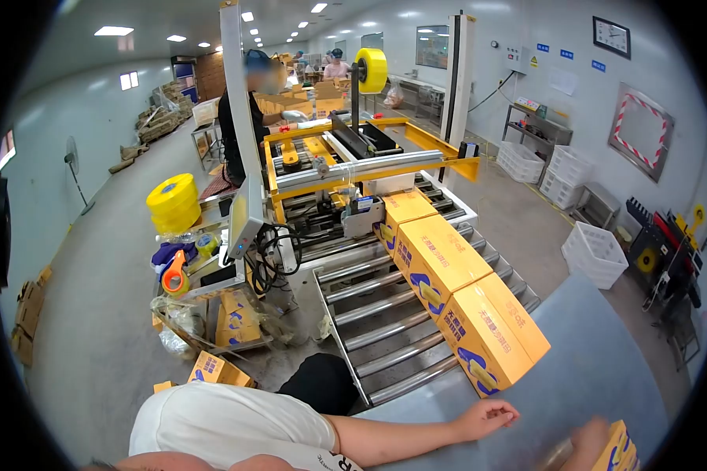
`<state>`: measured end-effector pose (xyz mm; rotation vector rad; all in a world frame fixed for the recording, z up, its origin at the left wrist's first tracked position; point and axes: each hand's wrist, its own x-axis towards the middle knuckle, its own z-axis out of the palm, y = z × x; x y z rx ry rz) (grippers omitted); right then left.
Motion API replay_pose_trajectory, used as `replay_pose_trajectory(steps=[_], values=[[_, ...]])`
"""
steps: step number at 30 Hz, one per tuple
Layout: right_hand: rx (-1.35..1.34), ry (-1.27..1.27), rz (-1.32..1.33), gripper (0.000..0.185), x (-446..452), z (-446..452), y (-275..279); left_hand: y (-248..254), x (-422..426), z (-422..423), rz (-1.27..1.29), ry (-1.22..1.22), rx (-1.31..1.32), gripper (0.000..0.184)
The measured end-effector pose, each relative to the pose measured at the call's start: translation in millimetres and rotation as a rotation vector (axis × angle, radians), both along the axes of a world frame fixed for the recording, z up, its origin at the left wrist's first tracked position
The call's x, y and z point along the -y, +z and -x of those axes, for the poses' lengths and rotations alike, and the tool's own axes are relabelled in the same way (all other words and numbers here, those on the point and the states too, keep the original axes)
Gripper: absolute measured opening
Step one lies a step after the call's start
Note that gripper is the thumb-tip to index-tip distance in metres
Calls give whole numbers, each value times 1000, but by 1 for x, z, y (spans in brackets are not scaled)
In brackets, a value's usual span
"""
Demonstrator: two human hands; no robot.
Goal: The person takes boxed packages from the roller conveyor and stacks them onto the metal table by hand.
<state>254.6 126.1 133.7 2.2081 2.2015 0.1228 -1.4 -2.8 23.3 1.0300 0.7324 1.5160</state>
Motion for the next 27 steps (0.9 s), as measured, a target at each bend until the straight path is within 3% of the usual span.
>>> replay_pose_trajectory(steps=[3, 7, 9, 13, 15, 17, 20, 21, 23, 24, 26, 27], values=[[-455, 100, -11, 48, 3, 31, 7, -19, -7, 0, 63, -3, 74, 20], [-800, 270, -12, 52, -7, 54, -8, -18, -2, -1, 107, 86, 232, 24], [-923, 335, -16, 56, -13, 54, -26, -30, -13, 1, 173, 317, 203, 23], [-1136, 310, 187, 64, 14, 75, -2, -32, -26, 16, 219, 793, 268, 25], [-1349, 312, 194, 66, 16, 78, -11, -13, -19, 20, 221, 834, 224, 33], [-1379, 369, 261, 64, 19, 79, -9, -8, -14, 20, 218, 858, 89, 40], [-1352, 262, 276, 61, 30, 80, 28, 4, -9, 25, 232, 621, 542, 48], [-1251, 292, 238, 61, 41, 89, 45, -15, -19, 25, 72, 630, 316, 50], [-964, 439, 132, 62, 75, 118, 74, 7, -15, 22, -2, 888, 124, 44], [-774, 551, 66, 63, 95, 133, 82, 3, -15, 23, -10, 890, 2, 40], [-444, 1032, -176, 63, 110, 154, 78, -9, -16, 29, -27, 890, -248, 32], [-391, 1021, -124, 60, 108, 156, 69, -7, -14, 27, 13, 748, -114, 29]])
